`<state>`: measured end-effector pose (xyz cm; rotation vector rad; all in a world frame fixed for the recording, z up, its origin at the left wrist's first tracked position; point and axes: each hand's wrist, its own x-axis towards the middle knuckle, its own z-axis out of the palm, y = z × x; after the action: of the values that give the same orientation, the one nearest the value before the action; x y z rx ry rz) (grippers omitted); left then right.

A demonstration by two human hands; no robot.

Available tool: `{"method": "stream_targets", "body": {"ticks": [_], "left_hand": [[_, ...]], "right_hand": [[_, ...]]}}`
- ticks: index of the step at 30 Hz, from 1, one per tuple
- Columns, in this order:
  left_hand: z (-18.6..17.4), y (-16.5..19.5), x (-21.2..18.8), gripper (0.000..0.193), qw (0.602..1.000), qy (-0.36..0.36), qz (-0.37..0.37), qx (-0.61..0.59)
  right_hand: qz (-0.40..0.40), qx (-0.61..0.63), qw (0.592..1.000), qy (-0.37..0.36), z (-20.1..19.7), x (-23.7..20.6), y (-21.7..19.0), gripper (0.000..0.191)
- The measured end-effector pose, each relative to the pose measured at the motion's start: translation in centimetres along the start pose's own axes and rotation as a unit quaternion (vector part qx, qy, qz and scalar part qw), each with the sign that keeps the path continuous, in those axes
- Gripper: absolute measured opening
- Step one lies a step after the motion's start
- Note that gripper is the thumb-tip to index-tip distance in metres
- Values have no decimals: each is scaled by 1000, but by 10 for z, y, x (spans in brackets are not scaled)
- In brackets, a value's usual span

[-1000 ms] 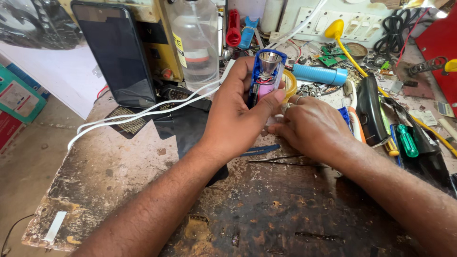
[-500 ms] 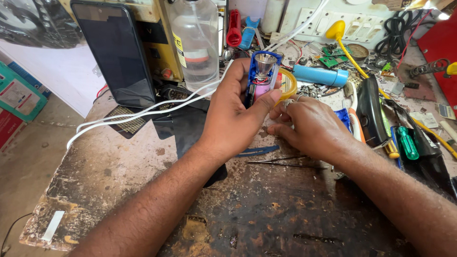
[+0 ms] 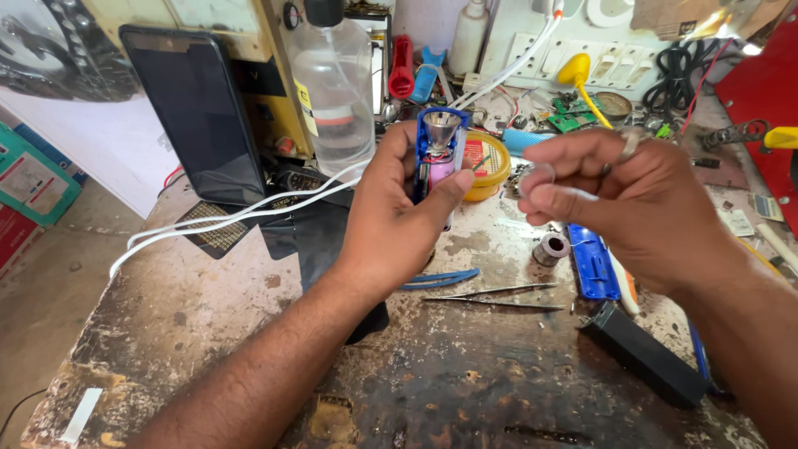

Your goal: The person assembles a small electronic device by inserting a pink cylindrical battery into a blue plastic housing, then placing a white plastic diffuser over the battery. They use tweezers to adjust internal wires and components, then insert a clear cylindrical lens into the front of the housing.

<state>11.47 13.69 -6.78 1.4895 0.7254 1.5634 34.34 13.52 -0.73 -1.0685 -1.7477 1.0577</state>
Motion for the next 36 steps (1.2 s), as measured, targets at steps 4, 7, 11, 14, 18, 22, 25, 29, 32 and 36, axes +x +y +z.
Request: {"method": "stream_targets", "body": {"ticks": [4, 7, 11, 14, 18, 22, 25, 29, 32, 36], "left_hand": [[1, -1, 0, 36, 1000, -7, -4, -11], [1, -2, 0, 37, 1000, -10, -4, -12], [2, -1, -1, 37, 1000, -17, -8, -8], [3, 1, -2, 38, 999, -19, -26, -2], [3, 2, -2, 36, 999, -20, -27, 6], [3, 1, -1, 35, 1000, -23, -20, 8], [3, 1, -1, 35, 999, -24, -26, 11], [4, 2, -1, 35, 999, -23, -31, 9], [4, 3, -1, 35, 999, -24, -32, 14], [4, 4, -2, 35, 999, -22, -28, 18]], "right_hand": [[-12, 92, 996, -1, -11, -1, 4, 36], [-25, 140, 990, -13, -13, 0, 10, 34], [-29, 171, 984, -23, -16, 1, 18, 26], [-23, 167, 985, -26, -17, -1, 21, 19], [-16, 203, 978, -55, -18, 0, 21, 20], [-26, 270, 957, -104, -19, 1, 20, 19], [-24, 288, 950, -118, -20, 1, 21, 18], [-22, 288, 949, -125, -20, 0, 21, 16], [-11, 295, 947, -124, -20, 0, 20, 17], [-7, 314, 940, -136, -21, -1, 18, 24]]}}
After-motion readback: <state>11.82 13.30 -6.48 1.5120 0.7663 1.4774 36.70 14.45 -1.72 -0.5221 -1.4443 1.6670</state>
